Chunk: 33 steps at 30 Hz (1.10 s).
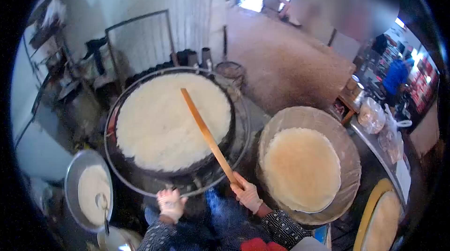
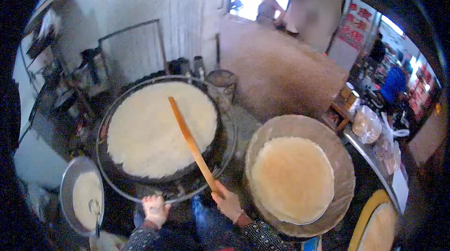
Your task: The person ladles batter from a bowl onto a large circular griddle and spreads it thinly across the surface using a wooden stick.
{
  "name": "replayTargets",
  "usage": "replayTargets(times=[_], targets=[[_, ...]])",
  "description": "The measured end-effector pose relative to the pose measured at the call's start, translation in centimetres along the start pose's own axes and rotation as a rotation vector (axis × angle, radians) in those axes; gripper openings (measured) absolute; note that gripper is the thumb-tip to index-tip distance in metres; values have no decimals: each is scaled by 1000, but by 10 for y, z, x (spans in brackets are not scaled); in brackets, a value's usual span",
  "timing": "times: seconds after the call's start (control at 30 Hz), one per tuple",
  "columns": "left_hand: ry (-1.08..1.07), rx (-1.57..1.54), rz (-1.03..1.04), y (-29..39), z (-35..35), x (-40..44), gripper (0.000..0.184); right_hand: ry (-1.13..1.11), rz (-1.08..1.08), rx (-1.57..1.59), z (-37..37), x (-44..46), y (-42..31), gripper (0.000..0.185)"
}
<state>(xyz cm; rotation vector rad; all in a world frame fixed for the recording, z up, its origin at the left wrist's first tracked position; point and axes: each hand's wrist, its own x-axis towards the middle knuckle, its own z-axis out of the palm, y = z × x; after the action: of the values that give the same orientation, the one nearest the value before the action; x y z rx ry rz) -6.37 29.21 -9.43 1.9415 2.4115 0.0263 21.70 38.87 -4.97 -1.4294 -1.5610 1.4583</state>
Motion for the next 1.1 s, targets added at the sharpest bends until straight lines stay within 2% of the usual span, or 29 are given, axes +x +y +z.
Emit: replayTargets(times=[0.03,0.07,0.1,0.17,0.23,0.27,0.3,0.43,0.5,0.57,0.6,0.63,0.7,0.73,0.77,0.83,0.97,1.1], targets=[[49,-93,-24,32,-17,0,38,-97,144,146,7,-14,0,53],[75,-156,-3,52,-8,0,39,-127,-16,182,18,-17,23,52],[45,-269,53,73,-26,-1,48,-138,-30,178,20,-23,21,51],[405,-506,291,88,-2,-27,57,-156,-42,207,19,-40,19,51],[398,-597,399,91,-17,-48,59,-154,-26,243,9,-63,27,51],[429,-574,411,89,-26,-52,56,-145,-13,246,1,-75,35,51],[415,-545,436,84,-35,-49,65,-136,0,249,-6,-86,43,52],[426,-347,511,75,-86,5,75,-121,34,315,-29,-149,53,55],[420,-281,586,78,-95,42,84,-44,-18,234,-32,-167,54,55],[403,-338,690,92,-100,73,90,77,-149,5,-32,-179,55,56],[395,-315,716,105,-93,92,93,168,-68,232,-26,-173,81,55],[354,-285,733,117,-85,108,95,162,-2,257,-24,-169,82,55],[141,-150,730,133,-40,142,96,147,112,300,-21,-150,78,56],[175,-118,699,137,-38,149,98,109,133,357,-24,-139,83,57],[121,-81,664,139,-36,162,98,71,156,414,-27,-128,88,58],[-6,-6,590,136,-60,186,99,-71,290,553,-41,-105,37,59],[64,-40,498,87,-53,222,98,-340,318,721,-40,-55,8,61],[42,-25,412,22,-60,221,93,-374,334,606,-4,-21,-4,60]])
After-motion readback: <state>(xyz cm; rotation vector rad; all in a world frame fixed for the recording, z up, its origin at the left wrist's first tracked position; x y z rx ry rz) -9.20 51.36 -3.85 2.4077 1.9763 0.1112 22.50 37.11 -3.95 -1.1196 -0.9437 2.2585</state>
